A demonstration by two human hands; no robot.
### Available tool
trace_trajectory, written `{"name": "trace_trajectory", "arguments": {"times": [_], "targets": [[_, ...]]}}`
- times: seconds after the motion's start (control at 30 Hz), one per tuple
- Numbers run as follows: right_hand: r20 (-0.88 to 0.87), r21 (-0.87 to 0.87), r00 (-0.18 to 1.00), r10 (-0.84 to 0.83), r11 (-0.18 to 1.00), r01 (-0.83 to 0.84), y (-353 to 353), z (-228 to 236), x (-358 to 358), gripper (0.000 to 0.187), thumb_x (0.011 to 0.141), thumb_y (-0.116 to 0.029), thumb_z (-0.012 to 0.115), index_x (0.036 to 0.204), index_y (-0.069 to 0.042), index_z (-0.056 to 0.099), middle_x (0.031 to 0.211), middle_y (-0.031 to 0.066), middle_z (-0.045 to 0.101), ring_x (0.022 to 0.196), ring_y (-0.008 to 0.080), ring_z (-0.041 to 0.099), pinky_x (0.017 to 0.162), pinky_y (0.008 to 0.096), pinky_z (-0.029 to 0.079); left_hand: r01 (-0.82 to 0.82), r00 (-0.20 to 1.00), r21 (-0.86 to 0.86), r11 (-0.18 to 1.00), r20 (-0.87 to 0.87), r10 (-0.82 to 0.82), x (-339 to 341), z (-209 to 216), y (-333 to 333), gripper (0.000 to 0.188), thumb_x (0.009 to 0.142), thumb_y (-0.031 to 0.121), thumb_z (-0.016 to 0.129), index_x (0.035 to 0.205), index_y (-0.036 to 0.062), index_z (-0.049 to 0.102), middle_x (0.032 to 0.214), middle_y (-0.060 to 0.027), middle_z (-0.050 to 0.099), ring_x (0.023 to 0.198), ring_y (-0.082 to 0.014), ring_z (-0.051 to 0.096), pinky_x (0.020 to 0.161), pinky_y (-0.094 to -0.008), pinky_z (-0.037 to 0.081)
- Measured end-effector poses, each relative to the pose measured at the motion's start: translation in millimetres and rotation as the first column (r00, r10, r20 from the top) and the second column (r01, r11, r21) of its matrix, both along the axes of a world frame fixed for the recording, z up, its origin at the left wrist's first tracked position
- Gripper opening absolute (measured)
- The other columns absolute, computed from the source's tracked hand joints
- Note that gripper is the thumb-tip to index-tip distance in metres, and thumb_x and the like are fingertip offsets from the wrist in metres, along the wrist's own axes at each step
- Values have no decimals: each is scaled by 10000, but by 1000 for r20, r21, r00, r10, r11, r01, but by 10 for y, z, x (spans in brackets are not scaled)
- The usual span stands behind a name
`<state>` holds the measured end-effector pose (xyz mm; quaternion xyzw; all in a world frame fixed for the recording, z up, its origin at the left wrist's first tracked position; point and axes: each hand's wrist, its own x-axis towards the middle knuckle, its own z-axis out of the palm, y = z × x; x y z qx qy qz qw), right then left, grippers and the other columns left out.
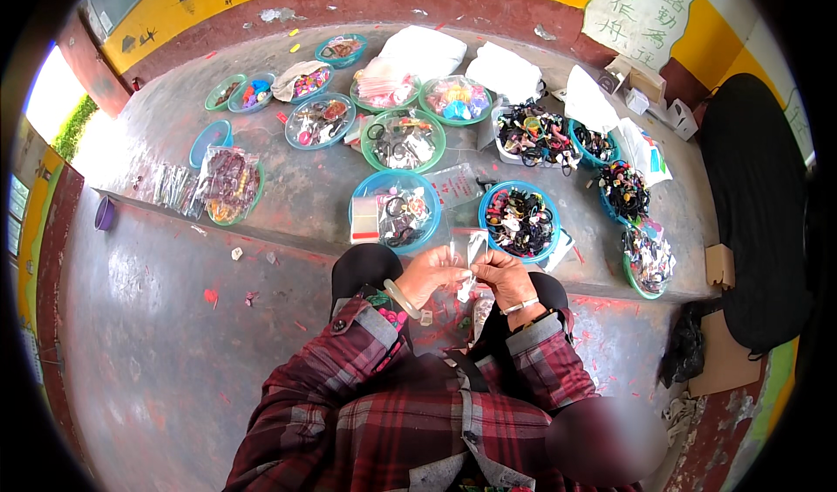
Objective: The person sits on the floor and repeatedly picks small hair accessories from blue bowls, places them into clear plastic bags, and sets the filled bags aside. The person handles the items one at a time, occasionally adjusting the bags and reaching for more accessories from the bowls.
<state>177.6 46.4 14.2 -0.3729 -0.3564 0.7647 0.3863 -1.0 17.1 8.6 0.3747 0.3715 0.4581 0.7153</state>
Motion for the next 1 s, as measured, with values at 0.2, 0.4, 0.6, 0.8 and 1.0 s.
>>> {"name": "trace_trajectory", "arguments": {"times": [0.2, 0.4, 0.6, 0.8, 1.0], "targets": [[19, 1, 1000, -9, 1000, 9, -14, 40, -10, 68, 731, 33, 652, 742, -5, 597, 696, 34, 606, 612, 100, 539, 587, 212, 420, -18, 992, -106, 994, 119, 31, -19, 12, -10, 188, 871, 184, 562, 952, 18, 593, 851, -24, 608, 743, -81, 566, 594, -200, 402], [-12, -18, 999, -32, 999, 31, -22, 50, -28, 102, 705, 64, 662, 737, -4, 594, 698, 39, 606, 609, 109, 560, 579, 225, 441, -41, 999, -42, 998, 32, 43, -11, -77, -3, 240, 874, 238, 552, 949, 21, 621, 802, 2, 614, 654, -42, 523, 572, -182, 392], [13, 4, 1000, 10, 1000, -10, -16, 33, -25, 96, 712, 55, 659, 740, -6, 592, 696, 31, 603, 611, 107, 560, 584, 223, 439, -58, 998, -39, 998, 0, 58, 0, -41, -14, 213, 853, 194, 577, 953, 13, 627, 781, 8, 611, 641, -37, 512, 563, -181, 381], [87, 27, 993, 80, 996, -83, -23, 43, -23, 48, 758, -27, 655, 782, -15, 616, 715, 11, 612, 631, 81, 545, 584, 201, 414, -176, 983, -100, 979, 26, 180, -29, -12, 4, 119, 827, 115, 607, 887, 13, 623, 752, -21, 613, 597, -60, 516, 510, -176, 382], [144, -8, 985, 94, 996, -94, -35, 27, -19, 59, 764, -44, 656, 795, 2, 634, 716, 27, 625, 624, 83, 544, 582, 202, 413, -231, 970, -109, 967, 57, 238, -33, 8, 19, 82, 811, 85, 621, 867, 26, 610, 744, -34, 616, 607, -64, 537, 504, -175, 386]]}}
